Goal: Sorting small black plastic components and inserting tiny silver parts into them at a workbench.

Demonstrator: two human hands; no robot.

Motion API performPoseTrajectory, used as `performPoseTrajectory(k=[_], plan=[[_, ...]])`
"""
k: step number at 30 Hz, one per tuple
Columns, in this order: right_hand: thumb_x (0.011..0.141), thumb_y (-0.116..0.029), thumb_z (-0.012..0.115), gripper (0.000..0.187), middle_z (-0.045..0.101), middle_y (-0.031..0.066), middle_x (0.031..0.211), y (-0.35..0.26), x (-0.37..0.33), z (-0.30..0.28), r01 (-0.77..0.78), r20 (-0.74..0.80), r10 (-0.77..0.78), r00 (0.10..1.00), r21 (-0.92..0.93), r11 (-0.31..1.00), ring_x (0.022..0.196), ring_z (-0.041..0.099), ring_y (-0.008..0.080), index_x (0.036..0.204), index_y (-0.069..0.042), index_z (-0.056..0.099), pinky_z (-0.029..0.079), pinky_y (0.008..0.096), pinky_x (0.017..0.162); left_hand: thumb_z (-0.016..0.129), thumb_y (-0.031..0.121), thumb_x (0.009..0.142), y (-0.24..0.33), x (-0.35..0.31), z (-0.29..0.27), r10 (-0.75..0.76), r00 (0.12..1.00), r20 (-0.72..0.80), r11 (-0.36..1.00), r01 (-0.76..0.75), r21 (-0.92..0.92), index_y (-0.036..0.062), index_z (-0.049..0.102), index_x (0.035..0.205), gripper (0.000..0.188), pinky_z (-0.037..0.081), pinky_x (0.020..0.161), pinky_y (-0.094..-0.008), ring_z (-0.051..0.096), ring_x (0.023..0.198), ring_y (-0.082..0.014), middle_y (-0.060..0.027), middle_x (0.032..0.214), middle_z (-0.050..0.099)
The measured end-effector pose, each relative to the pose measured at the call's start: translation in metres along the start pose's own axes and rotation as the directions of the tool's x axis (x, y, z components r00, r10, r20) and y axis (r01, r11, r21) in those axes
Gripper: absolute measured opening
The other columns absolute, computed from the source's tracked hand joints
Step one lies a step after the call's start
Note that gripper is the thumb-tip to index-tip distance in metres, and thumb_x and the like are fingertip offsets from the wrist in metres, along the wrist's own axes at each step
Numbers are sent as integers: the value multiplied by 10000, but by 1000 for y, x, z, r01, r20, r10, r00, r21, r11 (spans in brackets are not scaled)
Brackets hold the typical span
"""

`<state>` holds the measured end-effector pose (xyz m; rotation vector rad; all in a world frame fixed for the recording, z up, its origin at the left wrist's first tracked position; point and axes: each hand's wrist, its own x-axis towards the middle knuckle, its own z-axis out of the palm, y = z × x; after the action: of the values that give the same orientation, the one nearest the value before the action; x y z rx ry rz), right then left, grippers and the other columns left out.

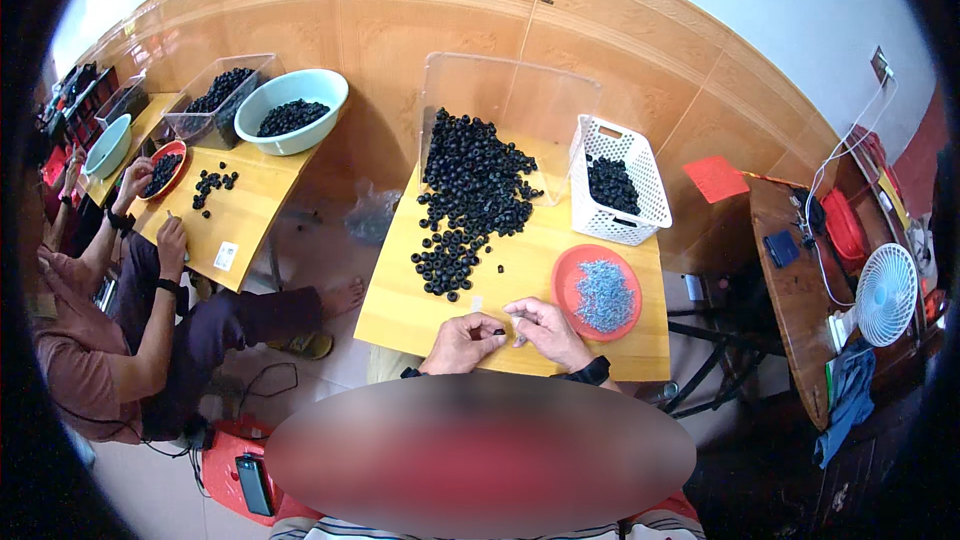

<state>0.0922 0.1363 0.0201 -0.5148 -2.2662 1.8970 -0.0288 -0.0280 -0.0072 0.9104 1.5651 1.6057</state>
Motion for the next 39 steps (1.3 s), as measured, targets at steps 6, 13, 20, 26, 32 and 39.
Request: performPoseTrajectory(k=[6,13,20,26,32,39], plan=[[981,-71,536,210,644,34,896,10,1,11,2,38,-4,999,68,998,742,628,102,1155,28,598,535,262,681,741,93,868,3,1,-3,-2,1000,-11,1000,2,-7,-1,694,1006,174,496,650,-228,582,732,-54,-5,829,687],[962,-90,616,181,677,48,931,9,-2,6,-30,89,15,996,164,986,783,644,105,1098,28,634,548,264,726,763,72,836,-8,1,-5,31,999,-36,999,-30,18,3,691,991,185,503,644,-233,592,718,-61,-16,812,690],[942,-56,639,162,701,70,926,4,-3,8,-89,94,79,992,107,990,775,661,110,1067,44,662,557,253,709,772,66,823,-7,0,-5,54,995,-82,998,-52,34,-1,679,950,171,513,658,-241,601,732,-67,-27,824,695],[927,-111,670,172,688,56,853,5,-3,15,-42,12,42,999,-52,998,757,648,107,1045,13,682,536,258,681,786,93,806,0,-1,-6,53,994,-98,988,-37,153,-6,668,934,200,515,653,-253,591,702,-72,-32,765,667],[944,-191,613,270,645,147,906,-15,-15,34,339,39,-412,910,-642,688,812,656,318,1159,-31,651,530,399,697,785,89,804,-9,-1,-9,73,987,-147,988,-51,149,-9,653,903,192,513,651,-255,591,699,-75,-30,752,658],[906,-205,641,321,614,138,1072,-11,-26,23,132,-146,-653,743,-925,357,840,660,348,1172,-27,616,538,450,692,765,59,823,-1,-2,-7,31,990,-134,999,-29,16,-9,681,1003,209,516,696,-235,606,752,-80,-37,829,679]])
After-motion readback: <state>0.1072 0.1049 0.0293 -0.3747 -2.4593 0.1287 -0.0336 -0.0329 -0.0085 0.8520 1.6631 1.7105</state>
